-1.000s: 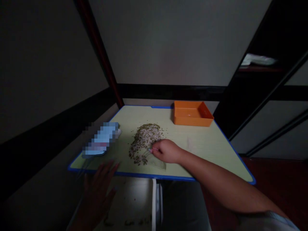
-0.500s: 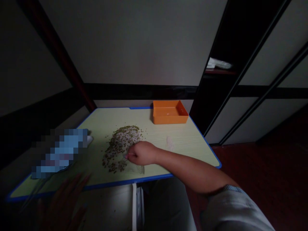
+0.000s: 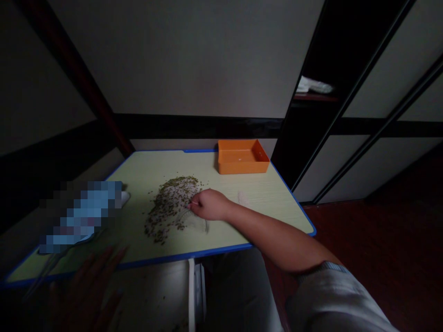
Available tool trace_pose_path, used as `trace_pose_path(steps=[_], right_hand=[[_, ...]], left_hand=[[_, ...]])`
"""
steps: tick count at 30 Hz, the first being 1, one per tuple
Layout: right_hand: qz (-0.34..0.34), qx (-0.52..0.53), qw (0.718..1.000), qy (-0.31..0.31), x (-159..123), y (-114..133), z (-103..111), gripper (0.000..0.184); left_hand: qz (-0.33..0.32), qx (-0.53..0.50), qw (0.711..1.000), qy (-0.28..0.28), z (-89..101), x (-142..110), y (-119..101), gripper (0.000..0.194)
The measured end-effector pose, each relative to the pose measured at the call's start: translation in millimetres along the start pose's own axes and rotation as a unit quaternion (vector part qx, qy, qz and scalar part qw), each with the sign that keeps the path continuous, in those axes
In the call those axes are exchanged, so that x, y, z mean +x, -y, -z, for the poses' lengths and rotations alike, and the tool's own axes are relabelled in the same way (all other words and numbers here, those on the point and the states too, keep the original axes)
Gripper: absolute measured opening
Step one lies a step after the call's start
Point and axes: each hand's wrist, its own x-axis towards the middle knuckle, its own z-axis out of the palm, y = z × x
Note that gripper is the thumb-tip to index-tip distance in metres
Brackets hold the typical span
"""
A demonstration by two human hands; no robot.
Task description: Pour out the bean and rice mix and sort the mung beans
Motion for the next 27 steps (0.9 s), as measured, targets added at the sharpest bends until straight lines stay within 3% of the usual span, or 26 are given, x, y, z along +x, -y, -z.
trace_pose_path(steps=[7,15,21,27], right_hand=[[0.056,0.020,0.998,0.027,-1.8,1.2,-3.4,0.035],[0.026,-0.017,1.000,0.000,-0.6,-0.9,1.4,0.034],[0.070,0.008,0.997,0.027,-2.0,0.7,0.4,0.037],[0.042,-0.019,0.999,0.021,-1.4,-0.5,1.4,0.034]], left_hand=[[0.015,-0.016,1.000,0.018,2.2,-0.9,-1.4,0.064],[0.020,-0.017,1.000,-0.003,4.8,-0.1,-9.6,0.064],[0.004,-0.013,1.000,0.002,1.9,-1.2,-1.9,0.066],[0.014,-0.015,1.000,-0.001,3.2,-0.9,-6.3,0.065]])
